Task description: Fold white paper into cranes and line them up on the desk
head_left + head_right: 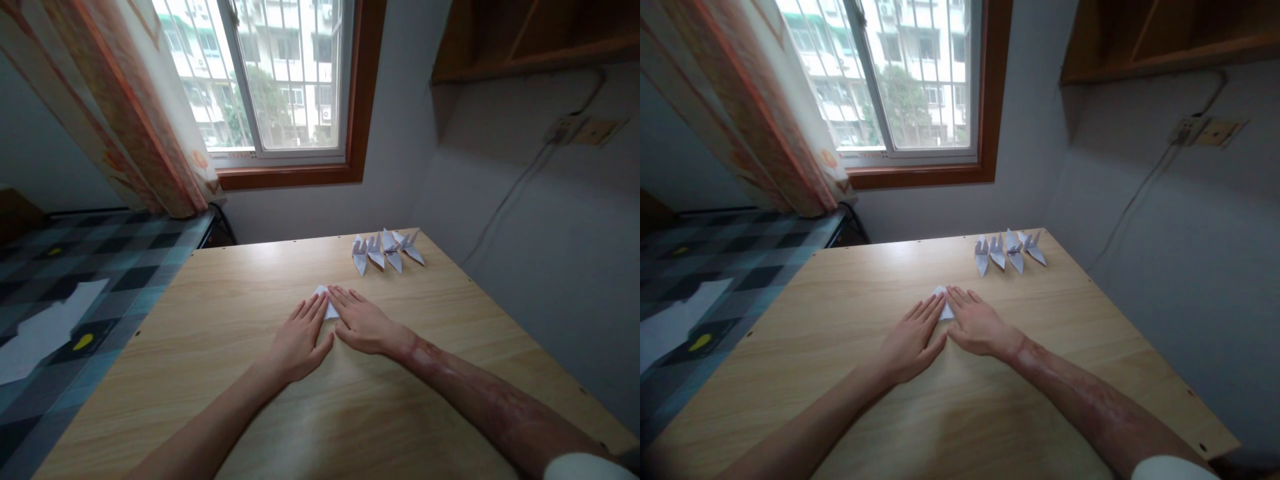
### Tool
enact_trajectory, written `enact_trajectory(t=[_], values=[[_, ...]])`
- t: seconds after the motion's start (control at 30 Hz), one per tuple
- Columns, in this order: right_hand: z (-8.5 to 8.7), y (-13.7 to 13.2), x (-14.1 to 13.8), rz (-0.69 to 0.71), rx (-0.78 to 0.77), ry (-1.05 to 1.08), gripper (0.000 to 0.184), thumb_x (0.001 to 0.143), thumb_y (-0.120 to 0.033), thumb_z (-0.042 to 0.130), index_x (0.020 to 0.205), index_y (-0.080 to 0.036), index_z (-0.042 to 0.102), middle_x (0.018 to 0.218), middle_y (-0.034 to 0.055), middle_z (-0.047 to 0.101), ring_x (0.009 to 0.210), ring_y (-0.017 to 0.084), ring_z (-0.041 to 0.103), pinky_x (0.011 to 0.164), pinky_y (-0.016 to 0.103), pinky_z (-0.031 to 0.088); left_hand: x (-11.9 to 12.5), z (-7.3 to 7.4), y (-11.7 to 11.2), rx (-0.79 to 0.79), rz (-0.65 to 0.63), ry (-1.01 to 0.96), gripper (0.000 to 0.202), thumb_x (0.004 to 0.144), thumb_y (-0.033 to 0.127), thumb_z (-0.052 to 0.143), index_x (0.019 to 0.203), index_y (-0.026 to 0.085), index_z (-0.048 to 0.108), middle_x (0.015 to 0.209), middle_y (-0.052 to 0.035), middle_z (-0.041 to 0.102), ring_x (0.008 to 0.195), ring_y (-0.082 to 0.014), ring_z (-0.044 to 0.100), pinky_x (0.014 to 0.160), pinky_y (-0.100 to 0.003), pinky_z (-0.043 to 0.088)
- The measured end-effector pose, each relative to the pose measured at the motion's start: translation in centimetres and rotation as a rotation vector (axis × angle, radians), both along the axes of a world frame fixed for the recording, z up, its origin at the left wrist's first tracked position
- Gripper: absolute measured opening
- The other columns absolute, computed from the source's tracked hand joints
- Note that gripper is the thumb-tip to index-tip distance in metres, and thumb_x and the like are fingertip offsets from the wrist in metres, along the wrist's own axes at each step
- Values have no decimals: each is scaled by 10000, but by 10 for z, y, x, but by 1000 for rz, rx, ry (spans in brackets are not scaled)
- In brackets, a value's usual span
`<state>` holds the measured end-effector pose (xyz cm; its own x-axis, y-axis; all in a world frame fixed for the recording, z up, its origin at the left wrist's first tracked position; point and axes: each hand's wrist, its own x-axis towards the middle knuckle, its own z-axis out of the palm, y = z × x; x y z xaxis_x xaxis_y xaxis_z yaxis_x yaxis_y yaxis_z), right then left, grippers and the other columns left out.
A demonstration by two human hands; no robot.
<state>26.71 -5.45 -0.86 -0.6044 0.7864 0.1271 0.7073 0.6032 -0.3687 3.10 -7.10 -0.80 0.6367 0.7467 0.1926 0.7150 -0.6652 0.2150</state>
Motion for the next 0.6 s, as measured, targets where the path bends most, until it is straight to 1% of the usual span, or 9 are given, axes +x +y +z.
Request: enact_trajectory(t=[0.13,0.2,0.27,0.4,0.5,0.6], values=[[3,27,-14,-1,-33,-34,768,1056,-313,467,1744,-16,296,1828,224,233,1728,316,226,1415,540,191,0,-2,1,3,12,-2,773,1100,482,480,1755,108,310,1821,-199,290,1706,-313,292,1392,-510,268],[4,38,-18,12,-26,-45,745,1074,-323,445,1747,-38,304,1834,202,236,1728,312,228,1416,540,183,-1,-4,1,13,25,-10,789,1088,495,498,1748,101,323,1817,-208,300,1706,-329,290,1390,-521,268],[4,44,-21,16,-20,-45,729,1094,-349,436,1755,-72,305,1840,177,237,1728,309,229,1414,546,181,-1,-5,0,18,31,-9,798,1080,505,507,1743,96,333,1813,-212,306,1706,-340,286,1389,-532,267],[2,38,-14,6,-2,-30,706,1137,-422,408,1768,-125,292,1843,150,251,1728,290,233,1411,535,184,0,-4,-1,-1,45,33,803,1089,521,477,1743,79,326,1826,-202,270,1716,-325,257,1402,-516,240],[0,28,0,11,-3,-39,725,1146,-484,419,1783,-175,263,1848,124,240,1730,274,228,1413,519,182,1,-4,-1,-10,54,49,809,1100,543,452,1756,95,300,1835,-177,255,1720,-302,247,1411,-487,221],[-1,16,16,17,0,-34,765,1142,-536,442,1792,-190,235,1849,115,229,1733,275,218,1413,513,195,-1,-4,-1,-10,63,49,800,1108,557,437,1761,117,296,1832,-164,271,1718,-295,256,1412,-484,220]])
